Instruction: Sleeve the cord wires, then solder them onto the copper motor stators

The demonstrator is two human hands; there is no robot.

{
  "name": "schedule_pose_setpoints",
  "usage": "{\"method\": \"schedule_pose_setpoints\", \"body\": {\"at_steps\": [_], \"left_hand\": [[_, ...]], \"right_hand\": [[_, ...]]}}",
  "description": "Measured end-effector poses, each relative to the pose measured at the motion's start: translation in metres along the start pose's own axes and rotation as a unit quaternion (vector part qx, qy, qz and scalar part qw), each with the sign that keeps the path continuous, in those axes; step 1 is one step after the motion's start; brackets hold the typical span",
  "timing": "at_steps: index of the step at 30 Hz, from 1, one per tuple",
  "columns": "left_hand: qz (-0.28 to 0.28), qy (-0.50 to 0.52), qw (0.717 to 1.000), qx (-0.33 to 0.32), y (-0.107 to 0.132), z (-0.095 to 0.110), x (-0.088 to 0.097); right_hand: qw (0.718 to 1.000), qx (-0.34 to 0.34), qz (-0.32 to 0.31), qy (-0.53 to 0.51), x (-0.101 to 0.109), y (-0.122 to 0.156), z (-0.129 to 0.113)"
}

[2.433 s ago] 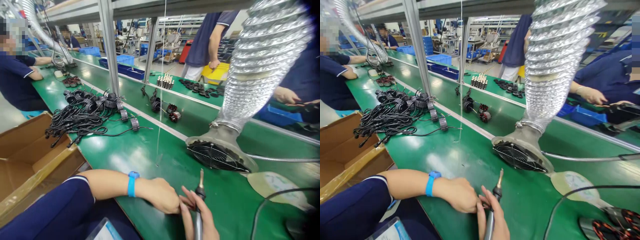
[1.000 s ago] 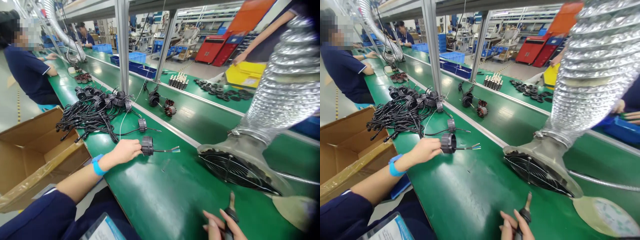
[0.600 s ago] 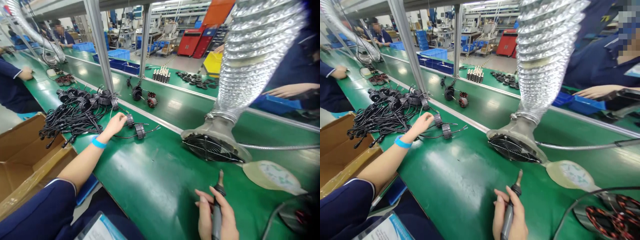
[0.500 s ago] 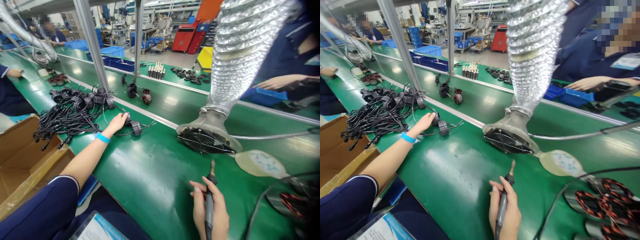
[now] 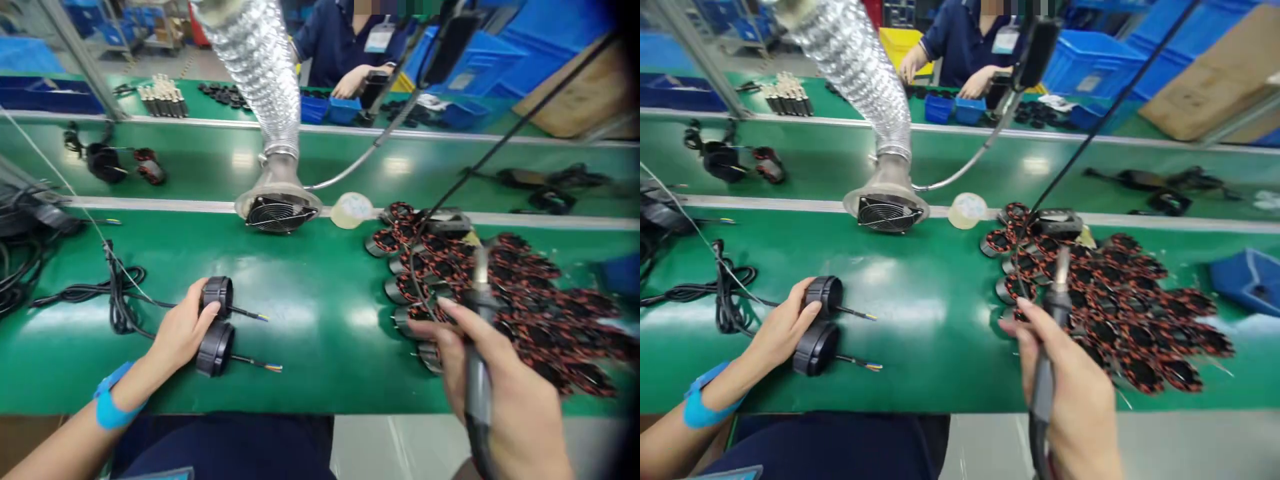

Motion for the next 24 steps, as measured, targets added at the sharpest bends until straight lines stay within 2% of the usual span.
{"method": "schedule_pose_setpoints", "body": {"at_steps": [2,4,6,8,9,11,13,15,16,19,22,24], "left_hand": [[-0.021,-0.007,1.000,-0.003,0.004,0.002,-0.002],[-0.065,-0.004,0.997,-0.041,0.001,0.007,0.001],[-0.148,0.002,0.984,-0.095,-0.008,0.011,0.004],[-0.231,0.027,0.965,-0.119,-0.023,0.011,0.011],[-0.249,0.065,0.960,-0.112,-0.035,0.011,0.018],[-0.231,0.211,0.946,-0.088,-0.062,0.014,0.037],[-0.212,0.352,0.909,-0.067,-0.081,0.022,0.045],[-0.228,0.408,0.882,-0.059,-0.087,0.036,0.036],[-0.238,0.408,0.879,-0.059,-0.086,0.044,0.028],[-0.254,0.355,0.898,-0.054,-0.080,0.062,0.001],[-0.282,0.274,0.918,-0.045,-0.072,0.070,-0.024],[-0.297,0.264,0.917,-0.036,-0.068,0.069,-0.035]], "right_hand": [[0.997,-0.053,0.013,0.055,0.017,0.010,0.028],[0.990,-0.081,0.012,0.113,0.016,0.017,0.054],[0.984,-0.064,-0.017,0.166,-0.002,0.016,0.073],[0.975,-0.016,-0.088,0.205,-0.032,0.009,0.082],[0.968,0.003,-0.113,0.224,-0.045,0.004,0.084],[0.955,0.024,-0.143,0.258,-0.064,-0.006,0.086],[0.949,0.023,-0.144,0.280,-0.073,-0.016,0.083],[0.954,0.026,-0.123,0.273,-0.079,-0.023,0.073],[0.960,0.038,-0.106,0.256,-0.083,-0.026,0.064],[0.976,0.131,-0.065,0.162,-0.099,-0.026,0.020],[0.971,0.230,-0.043,0.052,-0.115,-0.017,-0.030],[0.967,0.253,-0.030,-0.007,-0.120,-0.012,-0.053]]}}
Point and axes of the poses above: each hand's wrist, its own y-axis away from the middle knuckle, its own x-axis out of the back of the hand, z = x × y, the point moved 9 cm from there along -y, towards the middle knuckle, and after that the axes turned 11 degrees about x, right-handed, at the moved point
